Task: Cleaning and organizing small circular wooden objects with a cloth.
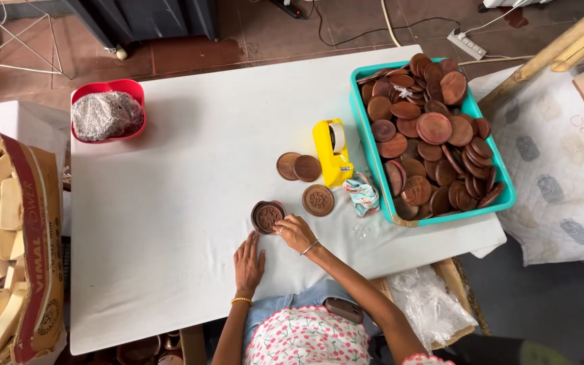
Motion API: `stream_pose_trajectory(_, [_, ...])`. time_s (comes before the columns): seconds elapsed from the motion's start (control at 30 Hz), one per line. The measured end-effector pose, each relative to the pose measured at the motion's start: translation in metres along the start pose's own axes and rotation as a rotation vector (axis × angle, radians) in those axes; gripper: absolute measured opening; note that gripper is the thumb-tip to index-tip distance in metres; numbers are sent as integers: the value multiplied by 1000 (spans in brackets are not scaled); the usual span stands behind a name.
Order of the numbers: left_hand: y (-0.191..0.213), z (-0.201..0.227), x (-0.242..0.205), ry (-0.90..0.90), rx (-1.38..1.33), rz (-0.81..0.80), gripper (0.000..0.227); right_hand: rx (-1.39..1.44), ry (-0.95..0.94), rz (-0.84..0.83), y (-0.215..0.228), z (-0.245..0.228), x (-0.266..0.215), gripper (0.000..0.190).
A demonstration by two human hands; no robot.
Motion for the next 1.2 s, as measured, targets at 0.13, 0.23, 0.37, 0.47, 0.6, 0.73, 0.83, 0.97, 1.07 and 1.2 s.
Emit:
stream_pose_trajectory(0.13, [-3, -1, -1, -3, -3, -7, 55, 34, -51, -14, -2, 0, -3, 20])
stream_pose_trajectory(0.23, [1, -1, -4, -12, -11, -11, 56, 1, -77, -48, -1, -1, -6, 25])
stream_pose_trajectory(0.37, [5, -1, 0, -25, -77, 45, 54, 51, -134, 3, 27, 3, -4, 34])
stream_pose_trajectory(0.47, [5, 0, 0, -57, -128, 77, 53, 26, -209, 161, 79, 17, -12, 33])
stream_pose_trajectory(0.6, [7, 2, -1, -37, -92, 49, 52, -85, -331, 582, 180, 49, -31, 31])
stream_pose_trajectory(0.73, [6, 1, -3, -18, -59, 11, 52, -462, -619, 753, 256, 121, -112, 25])
stream_pose_trajectory(0.83, [0, -1, -4, -14, -40, 17, 52, -646, -906, 767, 271, 184, -194, 36])
stream_pose_trajectory(0.97, [1, -1, -4, 3, -20, 6, 52, -668, -1267, 529, 269, 213, -218, 46])
stream_pose_trajectory(1.07, [-3, -3, -4, 10, -19, 0, 52, -753, -1400, 409, 269, 223, -209, 44])
stream_pose_trajectory(1.2, [1, -2, -4, 15, -9, -10, 52, -879, -1375, 386, 258, 226, -206, 35])
Point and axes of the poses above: each hand's wrist, its own x-axis towards the middle knuckle, its own y-axis out of the back of the hand, z = x × y, the point moved 1 cm from there along x, towards the middle knuckle, and after that the axes turned 5 degrees about x, right-handed, at the moved point
